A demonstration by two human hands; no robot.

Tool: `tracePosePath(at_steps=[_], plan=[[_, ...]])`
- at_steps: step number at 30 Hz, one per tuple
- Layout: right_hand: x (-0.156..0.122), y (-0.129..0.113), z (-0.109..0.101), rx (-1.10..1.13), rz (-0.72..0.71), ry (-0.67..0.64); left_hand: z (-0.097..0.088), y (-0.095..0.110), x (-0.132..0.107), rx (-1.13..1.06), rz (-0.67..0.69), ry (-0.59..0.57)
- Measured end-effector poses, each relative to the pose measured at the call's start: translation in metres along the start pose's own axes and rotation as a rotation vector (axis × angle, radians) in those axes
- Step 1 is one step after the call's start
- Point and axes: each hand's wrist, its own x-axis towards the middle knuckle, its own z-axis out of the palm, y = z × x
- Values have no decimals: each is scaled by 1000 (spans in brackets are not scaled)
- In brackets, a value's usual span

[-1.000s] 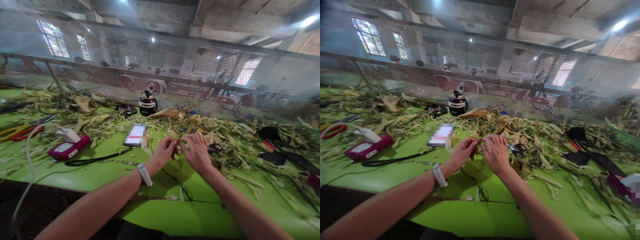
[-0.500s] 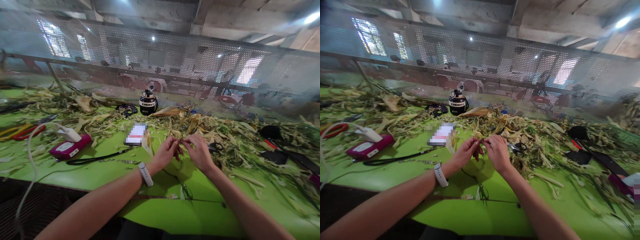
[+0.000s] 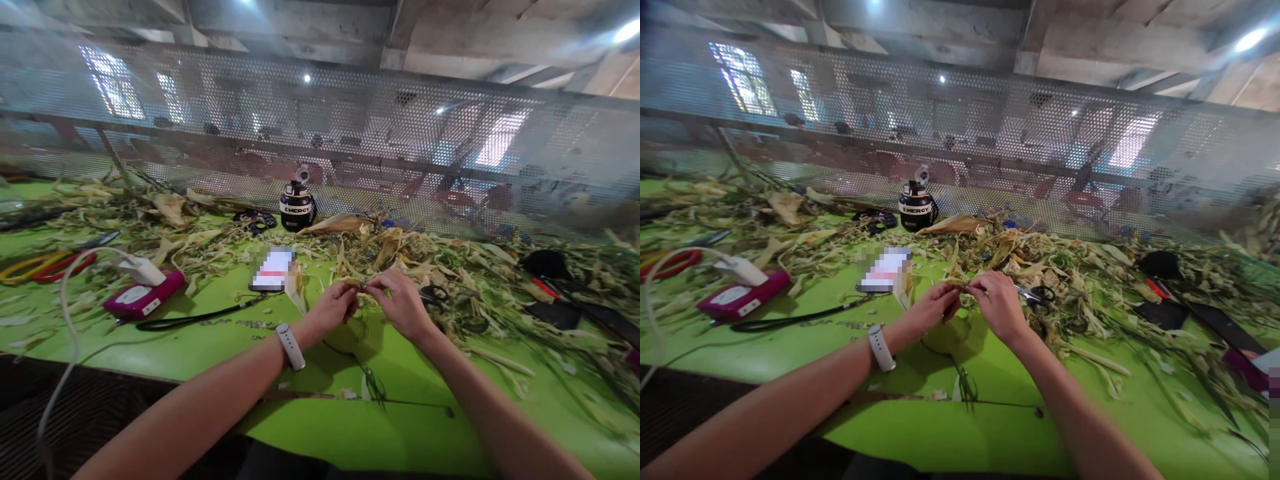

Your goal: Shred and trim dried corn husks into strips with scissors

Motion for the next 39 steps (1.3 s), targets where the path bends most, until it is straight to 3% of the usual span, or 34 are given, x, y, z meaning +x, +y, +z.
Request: tracePosePath(at_steps=[6,11,16,20,27,32,39], plan=[[2,-2,-2,56,23,-42,2,7,-4,-72,-41,35],[3,-5,-3,73,24,-95,-1,13,-8,142,-29,-71],[3,-6,-1,104,5,-138,-3,13,-8,256,-84,46],[3,-9,-1,129,36,-171,-5,11,-8,337,-91,59],[4,-10,-5,273,81,-187,-7,7,-9,606,78,86],[4,-6,-6,327,107,-215,-6,6,-6,668,105,53],[6,-3,-13,424,206,-312,-7,0,-4,543,243,0]])
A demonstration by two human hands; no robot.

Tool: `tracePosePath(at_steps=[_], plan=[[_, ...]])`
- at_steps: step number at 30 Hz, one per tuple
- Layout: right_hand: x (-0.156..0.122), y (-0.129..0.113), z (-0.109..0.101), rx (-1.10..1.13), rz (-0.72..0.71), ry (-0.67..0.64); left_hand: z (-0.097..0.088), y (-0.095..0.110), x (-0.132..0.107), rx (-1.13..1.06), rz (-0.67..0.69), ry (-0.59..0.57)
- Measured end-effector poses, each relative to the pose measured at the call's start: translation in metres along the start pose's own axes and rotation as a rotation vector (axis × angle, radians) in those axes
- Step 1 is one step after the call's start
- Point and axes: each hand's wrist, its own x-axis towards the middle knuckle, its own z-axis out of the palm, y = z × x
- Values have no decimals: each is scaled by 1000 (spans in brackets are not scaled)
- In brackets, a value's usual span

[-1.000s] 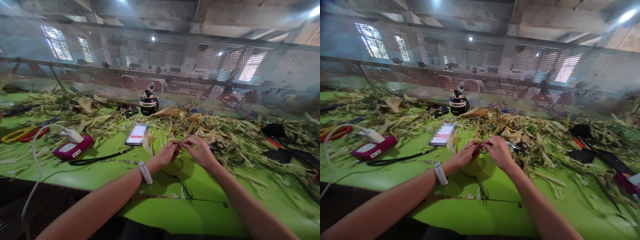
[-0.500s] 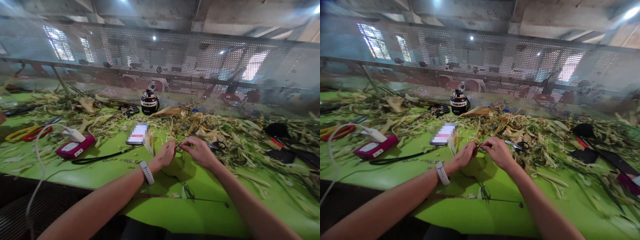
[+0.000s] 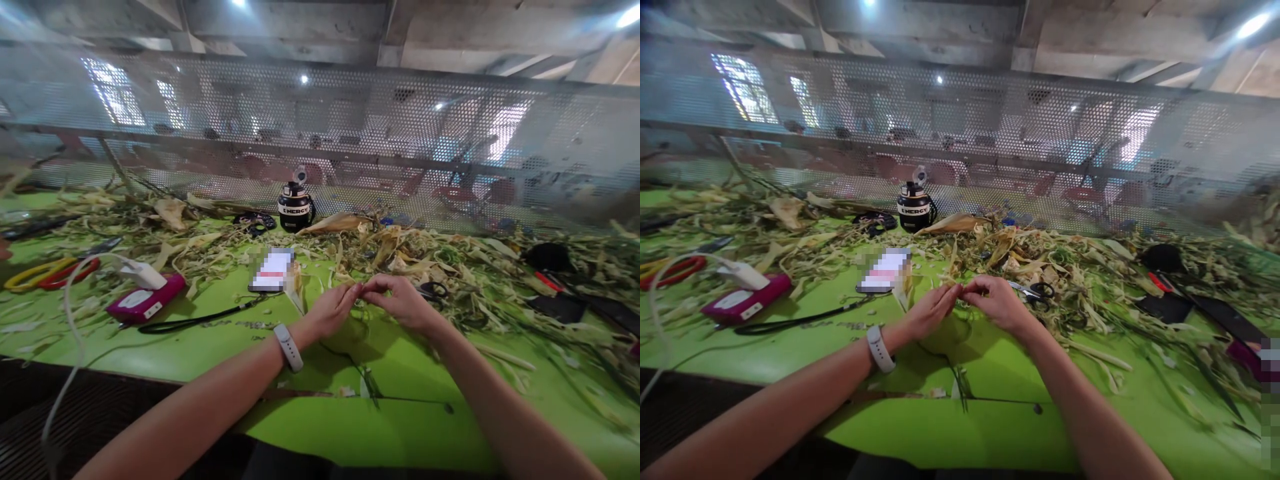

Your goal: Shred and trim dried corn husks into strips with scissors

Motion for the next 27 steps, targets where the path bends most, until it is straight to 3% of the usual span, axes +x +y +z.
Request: tracePosePath(at_steps=[9,21,24,27], plan=[[-2,-8,-8,217,100,-46,-5,10,-7,-110,12,-76],[-3,-9,-9,225,125,-90,-4,12,-7,-124,15,-116],[-2,-6,-7,174,139,-28,-4,12,-6,-130,-3,-81],[-1,-4,-5,131,134,118,-4,11,-6,-162,-25,-53]])
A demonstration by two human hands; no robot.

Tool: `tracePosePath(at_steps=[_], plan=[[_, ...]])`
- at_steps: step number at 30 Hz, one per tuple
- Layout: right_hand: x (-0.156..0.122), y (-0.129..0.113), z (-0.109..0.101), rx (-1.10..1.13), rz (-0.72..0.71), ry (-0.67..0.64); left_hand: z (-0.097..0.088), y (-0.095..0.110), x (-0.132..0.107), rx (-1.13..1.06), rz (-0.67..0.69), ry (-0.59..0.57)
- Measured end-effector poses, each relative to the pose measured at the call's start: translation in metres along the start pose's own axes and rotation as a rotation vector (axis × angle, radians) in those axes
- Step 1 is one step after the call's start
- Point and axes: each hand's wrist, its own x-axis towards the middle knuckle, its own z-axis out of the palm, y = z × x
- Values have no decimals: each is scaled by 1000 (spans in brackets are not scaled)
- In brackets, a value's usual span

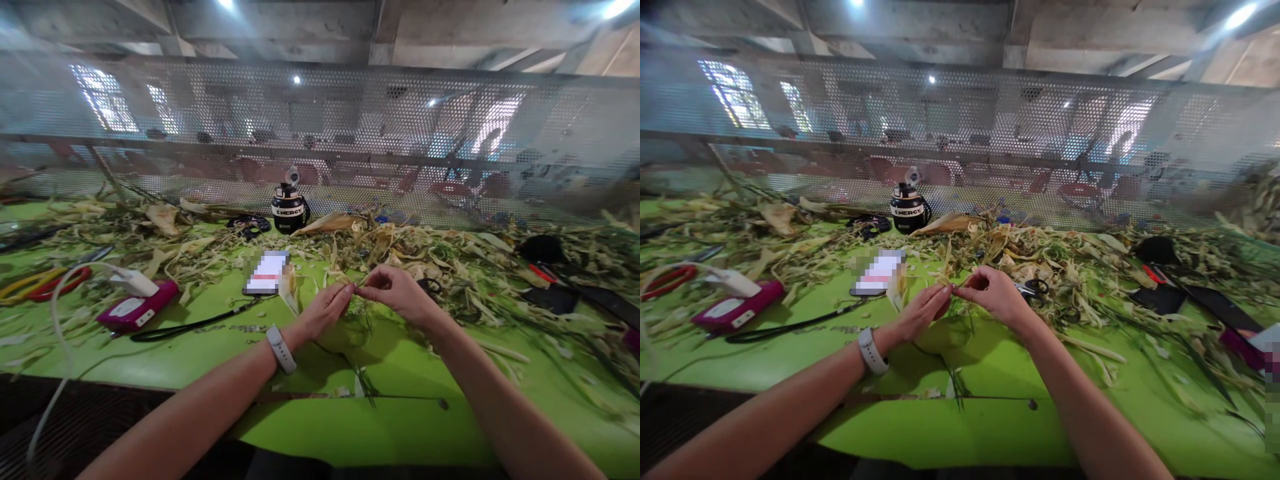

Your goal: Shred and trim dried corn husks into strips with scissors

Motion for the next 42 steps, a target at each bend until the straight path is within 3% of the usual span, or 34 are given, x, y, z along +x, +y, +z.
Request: tracePosePath(at_steps=[7,15,21,26,36,42], plan=[[1,1,1,79,-106,-23,0,-6,3,17,45,65],[-7,-4,7,-220,-216,179,2,-5,3,-52,-36,51],[-14,-4,24,-476,-431,327,6,-6,3,20,-42,214],[-16,-4,31,-632,-533,372,10,-5,3,-127,-44,179],[-16,-9,39,-538,-594,489,15,1,7,-344,37,354],[-19,-8,38,-702,-749,500,17,3,8,-500,2,408]])
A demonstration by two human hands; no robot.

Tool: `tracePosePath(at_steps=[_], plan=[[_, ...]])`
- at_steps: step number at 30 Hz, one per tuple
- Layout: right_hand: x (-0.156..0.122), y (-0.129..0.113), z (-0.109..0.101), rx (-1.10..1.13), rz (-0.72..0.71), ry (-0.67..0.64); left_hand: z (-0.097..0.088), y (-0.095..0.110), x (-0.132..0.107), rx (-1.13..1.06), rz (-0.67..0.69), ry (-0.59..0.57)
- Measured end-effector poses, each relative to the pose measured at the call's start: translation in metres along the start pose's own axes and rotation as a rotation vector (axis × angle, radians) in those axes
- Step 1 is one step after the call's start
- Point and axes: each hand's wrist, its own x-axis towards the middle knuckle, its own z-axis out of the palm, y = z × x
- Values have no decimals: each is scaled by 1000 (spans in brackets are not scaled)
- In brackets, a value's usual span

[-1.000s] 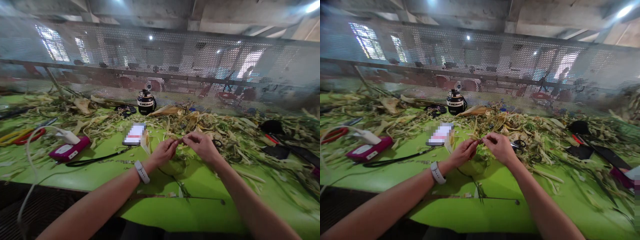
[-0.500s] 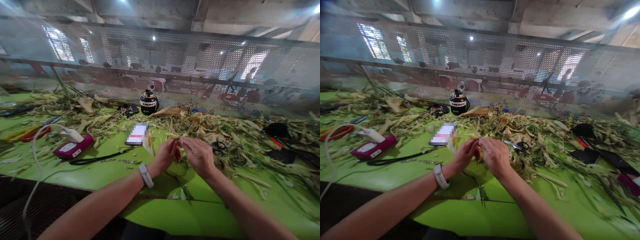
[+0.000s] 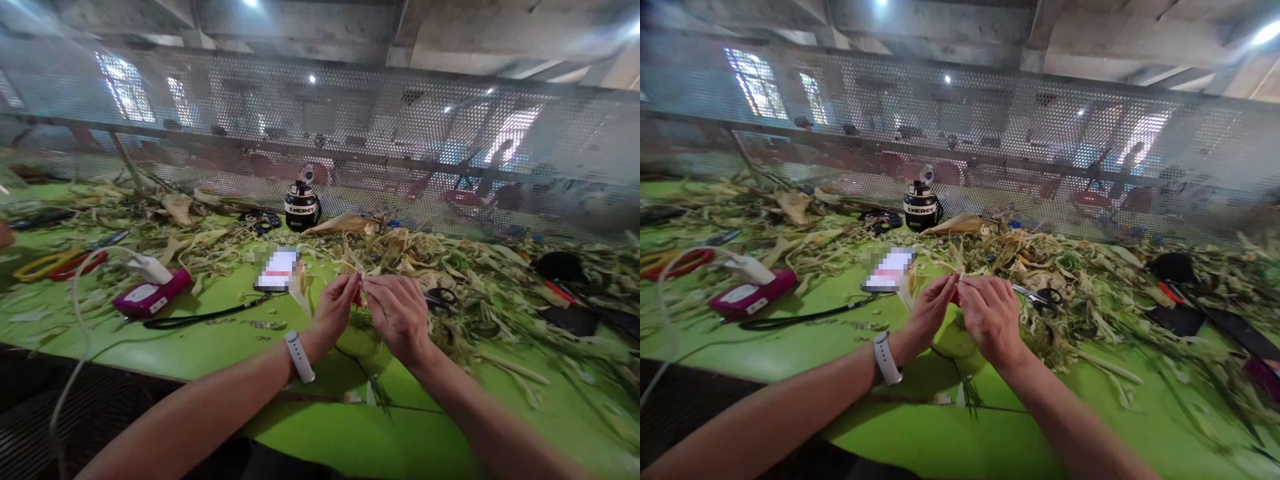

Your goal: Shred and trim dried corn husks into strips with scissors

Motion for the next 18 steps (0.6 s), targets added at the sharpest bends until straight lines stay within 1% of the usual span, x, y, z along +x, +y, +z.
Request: tracePosePath(at_steps=[3,5,8,11,14,18], plan=[[0,1,0,-81,-83,-1,2,1,-2,-203,-121,-13],[0,2,1,-98,-118,-26,2,1,-3,-326,-197,-26],[1,4,2,-58,-122,-47,0,-1,-2,-448,-280,-35],[2,6,4,-24,-115,-62,-2,-3,0,-514,-341,-49],[1,7,4,-41,-109,-89,-2,-4,1,-540,-352,-37],[-1,7,4,-70,-111,-85,0,-5,-2,-503,-294,-35]])
